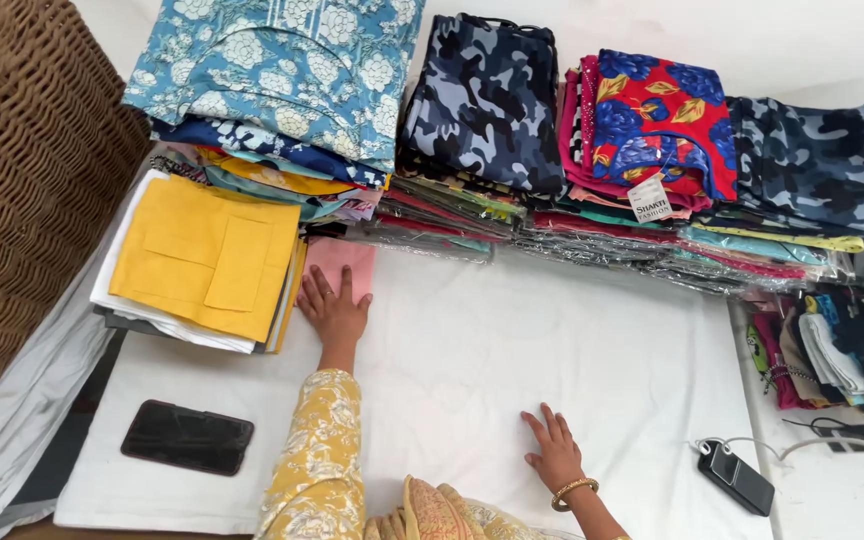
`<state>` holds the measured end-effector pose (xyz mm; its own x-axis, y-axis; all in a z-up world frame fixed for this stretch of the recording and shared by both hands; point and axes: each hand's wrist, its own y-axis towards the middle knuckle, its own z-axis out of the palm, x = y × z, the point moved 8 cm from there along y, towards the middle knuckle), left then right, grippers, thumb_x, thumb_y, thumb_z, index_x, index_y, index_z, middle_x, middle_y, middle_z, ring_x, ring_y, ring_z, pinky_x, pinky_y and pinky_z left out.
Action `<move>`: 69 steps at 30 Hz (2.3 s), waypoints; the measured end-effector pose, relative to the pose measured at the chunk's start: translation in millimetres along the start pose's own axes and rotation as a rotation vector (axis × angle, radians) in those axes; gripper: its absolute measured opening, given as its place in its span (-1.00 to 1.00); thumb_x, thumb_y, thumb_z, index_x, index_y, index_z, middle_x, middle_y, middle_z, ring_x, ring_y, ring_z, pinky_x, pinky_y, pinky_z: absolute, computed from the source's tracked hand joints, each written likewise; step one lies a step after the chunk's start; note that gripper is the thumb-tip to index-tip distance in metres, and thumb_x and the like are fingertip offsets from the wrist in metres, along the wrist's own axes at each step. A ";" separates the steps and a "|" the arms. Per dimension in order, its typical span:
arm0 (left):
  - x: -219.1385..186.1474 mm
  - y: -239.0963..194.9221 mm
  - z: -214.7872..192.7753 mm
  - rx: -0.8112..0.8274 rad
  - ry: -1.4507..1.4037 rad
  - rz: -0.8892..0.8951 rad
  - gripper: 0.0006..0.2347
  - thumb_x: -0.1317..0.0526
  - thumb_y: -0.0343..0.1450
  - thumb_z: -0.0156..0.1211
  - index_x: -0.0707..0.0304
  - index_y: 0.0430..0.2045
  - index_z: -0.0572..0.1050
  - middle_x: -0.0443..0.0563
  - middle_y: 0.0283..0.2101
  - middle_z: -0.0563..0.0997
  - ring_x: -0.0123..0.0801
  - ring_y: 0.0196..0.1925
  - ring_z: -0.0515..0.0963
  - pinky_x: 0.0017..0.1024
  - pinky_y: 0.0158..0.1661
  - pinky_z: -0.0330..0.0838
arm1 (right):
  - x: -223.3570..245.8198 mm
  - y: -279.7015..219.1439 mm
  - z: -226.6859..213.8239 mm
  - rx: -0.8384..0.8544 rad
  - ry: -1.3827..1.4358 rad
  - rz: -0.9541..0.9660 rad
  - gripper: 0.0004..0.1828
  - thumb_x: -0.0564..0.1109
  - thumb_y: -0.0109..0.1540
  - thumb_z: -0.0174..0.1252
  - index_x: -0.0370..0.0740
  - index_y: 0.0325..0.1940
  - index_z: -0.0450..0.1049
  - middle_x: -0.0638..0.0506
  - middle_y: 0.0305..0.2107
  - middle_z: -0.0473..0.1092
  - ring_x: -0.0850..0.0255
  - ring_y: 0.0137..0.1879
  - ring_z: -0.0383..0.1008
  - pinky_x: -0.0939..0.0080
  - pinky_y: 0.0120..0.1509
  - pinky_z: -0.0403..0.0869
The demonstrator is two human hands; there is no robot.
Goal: The person folds several pieces of clothing on a white table. They fold a yellow garment, a red and blue floral garment, and a pink patterned garment, placing each folded item into a stack. The camera remains in a static overhead position throughout the task.
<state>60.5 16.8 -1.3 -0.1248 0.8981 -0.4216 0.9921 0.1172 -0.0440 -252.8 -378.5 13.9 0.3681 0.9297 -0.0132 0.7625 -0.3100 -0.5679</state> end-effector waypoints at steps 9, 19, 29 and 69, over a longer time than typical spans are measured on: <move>47.4 -102.3 -85.6 -0.199 -0.360 0.204 -0.72 0.17 0.40 0.21 0.27 -0.06 0.58 0.29 0.17 0.54 0.11 0.21 0.49 -0.11 0.19 0.37 | 9.3 2.5 -11.3 -0.005 -0.067 -0.043 -0.05 0.00 0.13 0.40 0.56 0.45 0.04 0.21 0.55 -0.27 0.00 0.64 -0.20 -0.06 0.53 0.29; 408.9 -437.9 -190.5 -0.521 0.563 -0.987 -0.39 0.07 0.27 0.28 0.03 0.29 0.37 0.60 0.28 0.32 0.51 0.30 0.25 0.51 0.02 0.19 | 21.1 6.1 -31.2 0.025 -0.145 -0.149 -0.05 0.03 0.09 0.47 0.38 0.43 0.07 0.02 0.56 -0.27 -0.15 0.62 -0.17 -0.05 0.39 0.46; 465.7 -466.1 -274.6 -1.149 -0.313 -0.817 -0.74 0.21 0.51 0.08 0.31 0.04 0.44 0.32 0.09 0.55 -0.01 -0.01 0.47 -0.03 -0.06 0.47 | 8.6 0.8 -28.0 0.066 -0.217 -0.228 -0.04 0.15 0.14 0.42 0.36 0.48 -0.01 -0.02 0.56 -0.31 -0.19 0.61 -0.15 -0.01 0.31 0.54; -203.8 -243.1 40.0 0.211 -0.872 0.245 -0.56 0.32 0.47 0.26 0.19 0.28 0.37 0.23 0.27 0.46 -0.21 0.16 0.55 -0.30 0.05 0.53 | -76.6 33.8 -53.3 -0.179 1.512 -0.289 -0.82 -0.17 0.30 0.19 -0.26 -0.03 0.51 -0.01 -0.20 0.49 0.31 -0.12 0.44 0.27 -0.01 0.48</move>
<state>-154.9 -211.7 59.1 0.0555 0.2419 -0.9687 0.9818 -0.1898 0.0088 -226.9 -470.9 39.5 0.2940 -0.0661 0.9535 0.9107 -0.2833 -0.3005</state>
